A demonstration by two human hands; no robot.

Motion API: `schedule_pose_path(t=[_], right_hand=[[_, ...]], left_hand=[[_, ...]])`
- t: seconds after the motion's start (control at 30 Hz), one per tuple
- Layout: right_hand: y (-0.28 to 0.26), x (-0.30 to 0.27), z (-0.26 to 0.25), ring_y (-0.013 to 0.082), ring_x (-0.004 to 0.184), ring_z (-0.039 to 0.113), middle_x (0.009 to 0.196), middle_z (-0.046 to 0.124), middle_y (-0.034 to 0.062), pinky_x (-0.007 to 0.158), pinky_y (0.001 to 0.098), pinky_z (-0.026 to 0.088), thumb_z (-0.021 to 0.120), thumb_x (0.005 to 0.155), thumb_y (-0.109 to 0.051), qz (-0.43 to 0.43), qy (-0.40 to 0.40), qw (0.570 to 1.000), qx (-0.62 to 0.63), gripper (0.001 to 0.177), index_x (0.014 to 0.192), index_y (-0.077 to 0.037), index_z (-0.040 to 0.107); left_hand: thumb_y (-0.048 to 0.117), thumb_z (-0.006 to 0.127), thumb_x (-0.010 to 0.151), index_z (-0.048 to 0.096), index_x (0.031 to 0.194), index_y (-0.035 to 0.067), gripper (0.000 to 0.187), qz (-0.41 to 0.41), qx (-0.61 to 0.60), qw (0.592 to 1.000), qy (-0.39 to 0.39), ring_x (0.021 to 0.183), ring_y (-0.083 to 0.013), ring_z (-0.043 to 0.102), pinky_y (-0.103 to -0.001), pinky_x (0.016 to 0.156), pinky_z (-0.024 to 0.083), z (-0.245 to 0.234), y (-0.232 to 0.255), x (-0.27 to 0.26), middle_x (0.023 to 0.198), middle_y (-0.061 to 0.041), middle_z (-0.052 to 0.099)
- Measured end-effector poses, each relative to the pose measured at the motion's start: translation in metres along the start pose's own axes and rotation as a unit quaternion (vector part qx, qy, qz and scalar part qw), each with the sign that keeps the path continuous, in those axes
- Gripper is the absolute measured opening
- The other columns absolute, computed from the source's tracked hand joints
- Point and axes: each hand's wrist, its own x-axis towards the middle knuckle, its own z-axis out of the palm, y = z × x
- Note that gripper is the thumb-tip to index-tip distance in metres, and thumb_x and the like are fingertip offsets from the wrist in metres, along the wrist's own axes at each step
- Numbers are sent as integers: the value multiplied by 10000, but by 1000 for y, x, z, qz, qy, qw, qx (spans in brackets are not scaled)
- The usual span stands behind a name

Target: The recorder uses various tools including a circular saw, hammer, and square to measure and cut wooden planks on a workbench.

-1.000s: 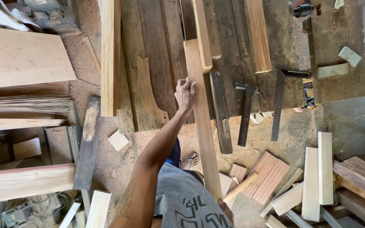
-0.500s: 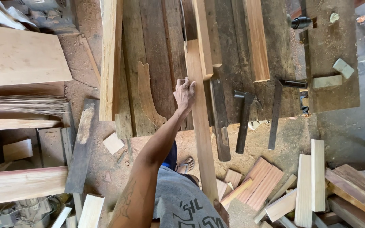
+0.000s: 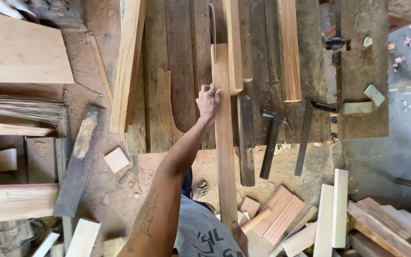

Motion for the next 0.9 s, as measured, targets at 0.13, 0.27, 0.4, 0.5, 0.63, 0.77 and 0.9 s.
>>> schedule_pose_path(t=[0.13,0.27,0.4,0.5,0.63,0.77,0.9], right_hand=[[23,26,0,341,1121,686,1183,745,255,968,413,517,428,950,-690,-24,-8,998,-50,824,1326,0,675],[17,28,3,313,1070,705,1105,769,238,908,373,533,493,950,-642,-95,15,995,-18,777,1276,34,695],[-18,-8,-1,301,953,683,1011,770,216,826,373,529,508,934,-631,-146,3,987,62,774,1203,64,716],[-34,-19,0,285,901,731,959,776,221,779,372,563,453,969,-649,-78,-6,996,47,817,1152,97,729],[-23,-6,1,279,893,731,971,780,216,777,366,567,485,940,-644,-86,-19,992,91,814,1150,109,713],[-21,8,0,269,892,723,975,776,208,782,354,566,508,925,-646,-114,-42,987,107,824,1147,119,720],[-35,5,-1,290,868,752,951,784,225,765,362,580,460,940,-663,-78,-27,995,56,841,1146,105,735]], left_hand=[[383,543,1055,622,1328,77,418,3,-3,1000,0,1062,-276,603,-474,849,475,1,0,5,1246,-101,553],[394,539,1041,620,1327,96,421,22,10,999,45,1091,-297,597,-493,889,464,9,-3,5,1267,-101,561],[429,513,1041,574,1381,95,481,23,26,998,59,1097,-296,599,-511,868,459,12,-8,-26,1302,-112,567],[486,453,1053,551,1415,133,515,-11,37,999,-15,971,-240,574,-436,795,467,10,-22,-80,1300,-152,549],[484,452,1048,577,1401,132,514,1,9,1000,1,902,-208,537,-402,785,405,13,-32,-138,1139,-88,590],[437,430,1076,602,1362,101,474,0,31,999,13,902,-206,522,-402,781,385,17,-30,-132,1147,-91,570],[418,427,1074,580,1398,77,495,5,43,999,12,885,-209,520,-406,768,380,22,-30,-122,1149,-101,552]])
